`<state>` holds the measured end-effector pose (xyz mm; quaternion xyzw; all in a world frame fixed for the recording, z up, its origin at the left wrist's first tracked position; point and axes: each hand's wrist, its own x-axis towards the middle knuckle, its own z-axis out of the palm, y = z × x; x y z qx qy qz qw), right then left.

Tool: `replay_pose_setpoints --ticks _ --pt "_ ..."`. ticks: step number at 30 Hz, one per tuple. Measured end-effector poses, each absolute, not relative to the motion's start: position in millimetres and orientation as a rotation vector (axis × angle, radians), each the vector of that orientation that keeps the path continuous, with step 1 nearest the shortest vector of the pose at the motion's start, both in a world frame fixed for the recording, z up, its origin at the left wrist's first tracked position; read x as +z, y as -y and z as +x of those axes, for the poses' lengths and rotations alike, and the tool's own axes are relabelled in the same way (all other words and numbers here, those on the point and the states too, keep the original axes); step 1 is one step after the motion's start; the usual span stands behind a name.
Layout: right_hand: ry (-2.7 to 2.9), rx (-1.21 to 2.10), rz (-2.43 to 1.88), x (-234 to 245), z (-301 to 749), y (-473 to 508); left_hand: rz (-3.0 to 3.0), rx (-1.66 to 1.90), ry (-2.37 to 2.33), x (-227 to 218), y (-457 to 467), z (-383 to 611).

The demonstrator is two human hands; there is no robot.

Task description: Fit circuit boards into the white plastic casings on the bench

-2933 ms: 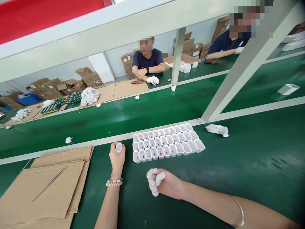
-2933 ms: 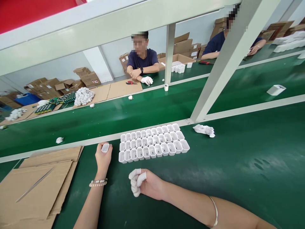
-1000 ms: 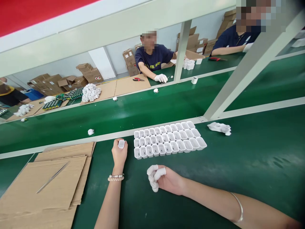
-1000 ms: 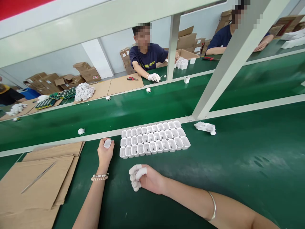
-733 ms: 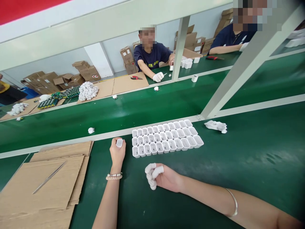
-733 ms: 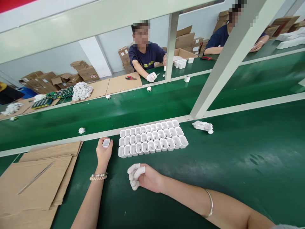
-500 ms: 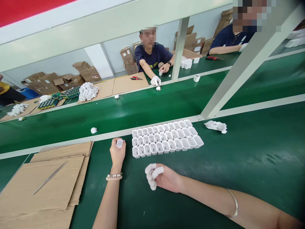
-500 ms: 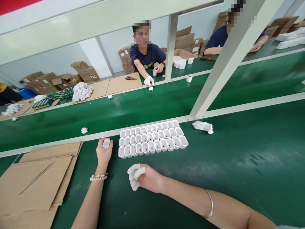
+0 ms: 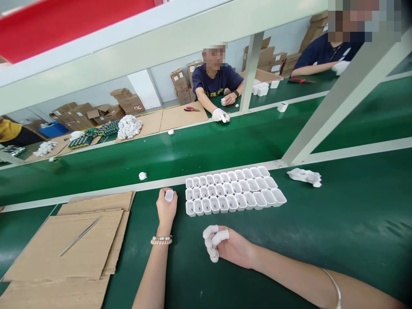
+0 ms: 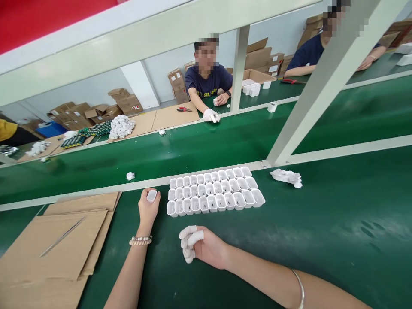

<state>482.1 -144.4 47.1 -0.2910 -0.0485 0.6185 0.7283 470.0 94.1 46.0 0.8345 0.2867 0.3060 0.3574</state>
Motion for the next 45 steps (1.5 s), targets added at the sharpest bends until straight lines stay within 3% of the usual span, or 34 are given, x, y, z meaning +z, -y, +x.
replay_pose_setpoints --ticks 39,45 --pt "0.14 1.336 -0.689 45 481 140 2.165 0.763 -0.71 44 -95 469" --pt "0.507 1.234 -1.059 68 467 150 2.115 0.801 -0.707 40 -98 469"
